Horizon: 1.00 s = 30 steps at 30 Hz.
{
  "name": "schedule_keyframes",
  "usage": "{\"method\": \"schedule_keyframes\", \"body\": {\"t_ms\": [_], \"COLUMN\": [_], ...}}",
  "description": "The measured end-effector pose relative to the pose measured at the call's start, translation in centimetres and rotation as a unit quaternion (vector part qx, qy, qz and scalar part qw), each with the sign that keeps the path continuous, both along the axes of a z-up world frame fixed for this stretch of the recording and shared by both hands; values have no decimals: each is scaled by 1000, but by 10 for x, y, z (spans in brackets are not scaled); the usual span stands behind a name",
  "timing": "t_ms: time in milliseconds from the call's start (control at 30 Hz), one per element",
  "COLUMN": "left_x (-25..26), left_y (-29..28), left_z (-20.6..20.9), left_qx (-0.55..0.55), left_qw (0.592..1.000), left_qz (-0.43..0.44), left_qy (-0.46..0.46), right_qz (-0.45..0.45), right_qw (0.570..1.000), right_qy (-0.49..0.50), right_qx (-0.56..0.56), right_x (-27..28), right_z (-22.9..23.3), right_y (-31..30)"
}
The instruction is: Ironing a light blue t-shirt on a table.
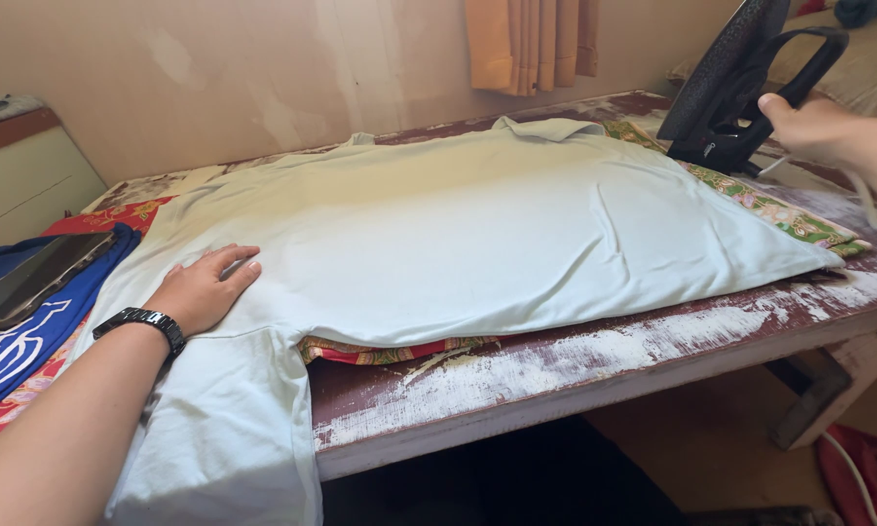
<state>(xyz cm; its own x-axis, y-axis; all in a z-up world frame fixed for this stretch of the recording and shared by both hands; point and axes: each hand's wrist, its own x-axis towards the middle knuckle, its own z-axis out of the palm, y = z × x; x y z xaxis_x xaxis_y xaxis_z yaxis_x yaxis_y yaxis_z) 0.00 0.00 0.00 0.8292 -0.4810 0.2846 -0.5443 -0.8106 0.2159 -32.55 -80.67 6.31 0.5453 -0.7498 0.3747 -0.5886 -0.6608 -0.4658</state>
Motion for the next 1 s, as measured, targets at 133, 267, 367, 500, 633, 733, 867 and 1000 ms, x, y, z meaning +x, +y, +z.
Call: {"method": "schedule_keyframes", "body": {"t_ms": [133, 267, 367, 500, 633, 733, 867, 1000], "left_x": [-3, -2, -4, -7, -7, -7, -8, -31], "left_y": [-2, -1, -2, -2, -2, -2, -3, -1], "left_z": [2, 1, 3, 3, 4, 4, 5, 16], "left_qx": [4, 3, 8, 4, 6, 2, -6, -18], "left_qw": [1000, 1000, 1000, 1000, 1000, 1000, 1000, 999], "left_qz": [4, 4, 2, 4, 1, 0, -10, -13], "left_qy": [6, -2, -12, -2, -8, -4, -8, 26], "right_qz": [-68, -70, -55, -47, -24, -27, -150, -64], "right_qw": [997, 990, 982, 967, 960, 966, 929, 926], "right_qy": [-19, -76, -139, -197, -218, -237, -302, -321], "right_qx": [37, 100, 118, 153, 174, 96, -154, -187], "right_x": [8, 18, 15, 8, 5, 18, 4, -6], "right_z": [-5, 0, 4, 15, 16, -5, -17, -28], "right_y": [-26, -28, -14, 14, 20, -39, 16, 104]}}
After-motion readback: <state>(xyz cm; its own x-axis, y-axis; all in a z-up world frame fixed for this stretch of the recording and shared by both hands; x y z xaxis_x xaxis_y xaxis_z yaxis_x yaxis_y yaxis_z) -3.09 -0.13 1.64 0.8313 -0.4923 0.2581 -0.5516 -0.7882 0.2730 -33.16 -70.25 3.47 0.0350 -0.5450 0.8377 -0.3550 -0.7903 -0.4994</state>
